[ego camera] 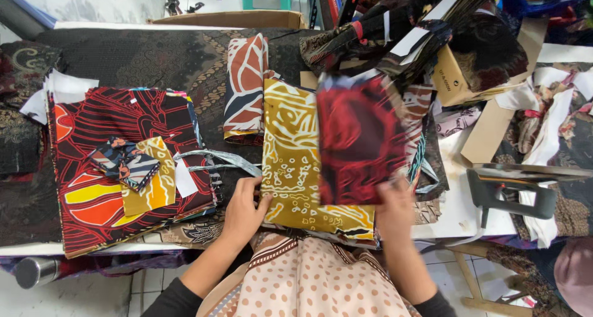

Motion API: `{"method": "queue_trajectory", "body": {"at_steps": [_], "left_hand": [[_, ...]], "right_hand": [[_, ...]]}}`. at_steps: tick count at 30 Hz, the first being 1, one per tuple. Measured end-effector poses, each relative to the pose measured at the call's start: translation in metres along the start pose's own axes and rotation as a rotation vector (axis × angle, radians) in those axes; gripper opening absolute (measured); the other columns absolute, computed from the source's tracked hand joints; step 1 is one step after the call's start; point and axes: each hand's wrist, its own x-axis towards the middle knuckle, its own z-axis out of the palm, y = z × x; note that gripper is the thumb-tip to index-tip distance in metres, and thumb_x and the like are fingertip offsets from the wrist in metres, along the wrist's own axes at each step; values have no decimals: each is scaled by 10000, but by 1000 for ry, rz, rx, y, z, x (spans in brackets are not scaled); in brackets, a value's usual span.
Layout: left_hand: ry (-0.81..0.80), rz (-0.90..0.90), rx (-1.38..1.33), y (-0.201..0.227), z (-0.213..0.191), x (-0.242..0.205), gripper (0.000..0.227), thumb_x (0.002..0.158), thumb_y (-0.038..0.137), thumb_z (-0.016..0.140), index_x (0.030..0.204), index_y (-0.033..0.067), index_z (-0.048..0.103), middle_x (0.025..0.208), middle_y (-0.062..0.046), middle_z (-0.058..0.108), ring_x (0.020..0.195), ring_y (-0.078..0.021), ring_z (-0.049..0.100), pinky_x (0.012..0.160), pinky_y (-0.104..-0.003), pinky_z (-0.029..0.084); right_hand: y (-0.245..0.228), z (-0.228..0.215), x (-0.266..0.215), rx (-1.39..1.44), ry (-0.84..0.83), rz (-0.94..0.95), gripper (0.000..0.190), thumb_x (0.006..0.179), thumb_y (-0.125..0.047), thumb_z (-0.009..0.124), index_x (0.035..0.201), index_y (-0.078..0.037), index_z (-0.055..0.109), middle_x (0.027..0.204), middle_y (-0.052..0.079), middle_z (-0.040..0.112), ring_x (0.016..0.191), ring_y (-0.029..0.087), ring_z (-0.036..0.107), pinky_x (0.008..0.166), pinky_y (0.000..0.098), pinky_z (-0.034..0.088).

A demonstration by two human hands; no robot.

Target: The person folds multiple pieces of patterned fabric on a table, uses an iron to press them, and ties them with string. They also write on small paper tags and attach them to the bundles.

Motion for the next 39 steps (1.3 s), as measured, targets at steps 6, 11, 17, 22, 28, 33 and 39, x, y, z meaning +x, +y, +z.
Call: {"method": "queue_trajectory", "body": {"at_steps": [6,11,17,22,28,33,39], "left_hand": [[-88,103,57,0,-5,-15,673,822,222,775,1380,6,467,1224,-194,572,1108,-407,597,898,-448,508],[-140,60,47,10,-3,-15,816,824,233,764,1485,11,341,1253,-217,540,1141,-409,583,941,-450,493],[-120,47,3,8,2,-10,879,835,249,760,1533,5,284,1251,-223,549,1142,-403,586,942,-445,492],[-118,-4,-72,2,0,-8,830,855,257,736,1529,11,318,1289,-217,566,1132,-363,617,949,-419,503],[54,309,106,16,9,1,602,913,236,704,1430,9,494,1329,-225,582,1218,-388,571,1030,-442,468],[-218,333,65,34,36,15,559,912,251,725,1376,-5,549,1322,-189,575,1220,-382,548,1018,-449,457],[-275,292,103,34,47,9,559,876,236,726,1382,52,576,1342,-177,565,1216,-370,549,1025,-427,453]], "right_hand": [[-3,53,-53,1271,-350,1205,548,917,-56,623,1443,-105,477,1286,79,652,1069,194,612,849,386,519],[16,51,-13,1436,-530,1111,500,943,-84,649,1413,34,526,1328,122,655,1141,173,658,941,308,562],[-1,55,5,1671,-395,1104,517,888,-3,633,1387,-20,499,1278,125,650,1080,230,683,926,448,582],[-15,48,-10,1654,-291,1184,362,990,-17,633,1288,54,440,1238,188,631,1078,288,669,908,510,597],[-15,48,-54,1402,-388,1164,549,903,-103,632,1426,-112,463,1345,62,621,1126,140,613,831,276,489],[20,68,-58,1757,-105,1168,283,1082,-199,647,1294,-38,554,1178,48,658,994,149,619,821,304,503],[38,70,-30,1718,-8,1253,242,979,-186,644,1198,-84,666,1063,30,735,886,158,675,728,329,514]]}}
